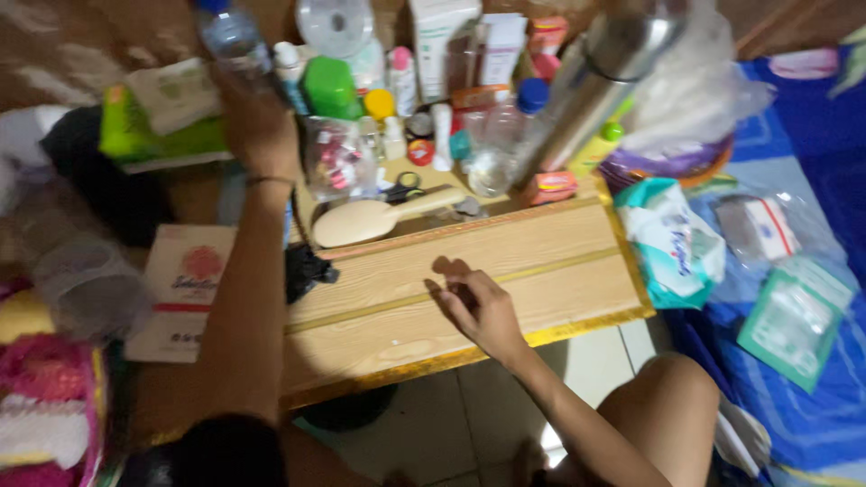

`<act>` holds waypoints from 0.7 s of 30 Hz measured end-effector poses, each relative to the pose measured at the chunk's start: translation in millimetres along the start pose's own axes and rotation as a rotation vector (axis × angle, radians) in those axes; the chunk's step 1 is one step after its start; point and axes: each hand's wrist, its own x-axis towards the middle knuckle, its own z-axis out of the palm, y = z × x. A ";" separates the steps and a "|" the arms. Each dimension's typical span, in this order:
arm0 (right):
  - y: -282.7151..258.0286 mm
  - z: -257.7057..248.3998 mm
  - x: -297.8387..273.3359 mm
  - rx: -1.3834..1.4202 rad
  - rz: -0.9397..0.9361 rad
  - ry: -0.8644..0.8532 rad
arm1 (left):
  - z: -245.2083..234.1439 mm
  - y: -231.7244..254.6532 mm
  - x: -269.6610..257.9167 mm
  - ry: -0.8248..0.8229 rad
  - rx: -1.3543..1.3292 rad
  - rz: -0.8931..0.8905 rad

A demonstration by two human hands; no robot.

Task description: The person sorts through various healthcare and personal care items on a shelf, handles bottles and packages, and then folds a piece of pink patterned fabric on the floor before placing it onto a stack on a bed.

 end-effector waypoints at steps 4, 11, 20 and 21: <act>0.1 -1.5 -0.7 0.019 0.045 -0.013 | -80.1 61.0 -41.2 -0.181 -0.125 -0.026; 16.3 -41.3 17.1 0.268 0.083 -0.001 | -133.3 198.4 -162.8 -0.448 -0.171 0.522; 182.3 -298.3 25.4 -0.489 0.116 0.631 | -98.3 310.9 -306.3 -0.866 -0.414 0.784; 212.6 -326.1 20.8 -0.565 0.157 0.690 | -95.9 317.0 -312.8 -0.815 -0.434 0.850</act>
